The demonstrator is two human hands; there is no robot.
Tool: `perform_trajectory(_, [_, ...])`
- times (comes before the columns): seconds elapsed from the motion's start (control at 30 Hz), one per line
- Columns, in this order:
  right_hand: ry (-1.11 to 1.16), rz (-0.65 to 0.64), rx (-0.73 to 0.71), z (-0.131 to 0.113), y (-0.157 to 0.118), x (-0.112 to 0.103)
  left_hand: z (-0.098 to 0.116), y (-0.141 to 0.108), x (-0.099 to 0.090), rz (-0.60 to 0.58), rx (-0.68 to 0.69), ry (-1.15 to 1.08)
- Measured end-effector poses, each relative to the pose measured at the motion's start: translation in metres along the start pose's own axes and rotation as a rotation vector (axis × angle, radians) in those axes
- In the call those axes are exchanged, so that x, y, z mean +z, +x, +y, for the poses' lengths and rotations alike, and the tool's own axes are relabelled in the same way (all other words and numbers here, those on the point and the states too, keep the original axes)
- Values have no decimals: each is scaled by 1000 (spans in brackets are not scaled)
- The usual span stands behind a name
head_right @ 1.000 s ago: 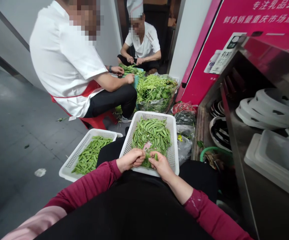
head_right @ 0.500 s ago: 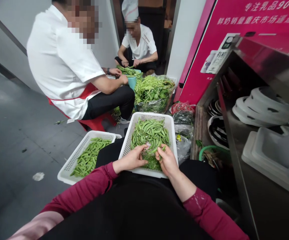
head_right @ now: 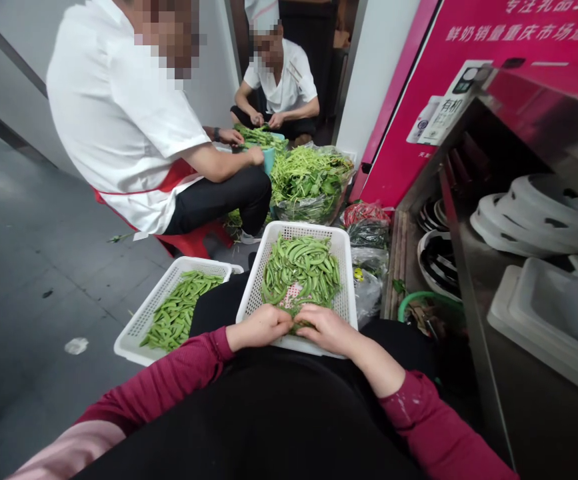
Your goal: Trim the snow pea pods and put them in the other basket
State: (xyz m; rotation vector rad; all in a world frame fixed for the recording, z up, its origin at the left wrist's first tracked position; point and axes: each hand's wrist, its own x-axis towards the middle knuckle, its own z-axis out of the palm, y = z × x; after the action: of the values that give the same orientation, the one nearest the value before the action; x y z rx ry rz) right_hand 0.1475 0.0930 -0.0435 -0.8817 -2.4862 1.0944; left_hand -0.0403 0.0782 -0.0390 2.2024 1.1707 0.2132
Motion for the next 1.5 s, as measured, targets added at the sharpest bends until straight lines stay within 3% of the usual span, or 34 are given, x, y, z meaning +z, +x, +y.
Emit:
perform_trajectory(0.1, [272,179,175,-6,4,14,-1,2,2,155,-23,-213])
perform_trajectory(0.2, [756,384,373,-6,11,25,1,6,4,272,-103,-409])
perform_trajectory(0.3, [1122,749,419,11,18,9,0,8,6,211,-171,-323])
perform_trajectory(0.37, [1167,1005,424,30,21,-11,-6,8,10,109,-213,-79])
perform_trajectory(0.4, [1124,1041,432,38,23,-21,-10,8,12,48,-226,43])
perform_trajectory(0.47, [846,894,465,52,29,-30,-20,7,17,-58,-230,209])
perform_trajectory(0.6, [-265,185,499,61,48,-5,-32,9,22,-81,-179,285])
perform_trajectory(0.63, [-437,76,502,62,53,6,-33,10,22,-73,-178,286])
perform_trajectory(0.7, [-564,-26,525,65,62,25,-33,11,20,-96,-175,281])
perform_trajectory(0.83, [-616,-93,571,75,65,35,-32,8,16,-114,-175,234])
perform_trajectory(1.0, [-655,-74,585,71,46,16,-32,14,17,68,-309,-28])
perform_trajectory(1.1, [-629,4,549,58,32,9,-29,23,23,27,-400,-440])
perform_trajectory(1.2, [-511,103,488,46,22,7,-25,28,26,-35,-404,-792])
perform_trajectory(1.5, [-245,308,361,24,13,9,-13,17,8,60,-351,-1142])
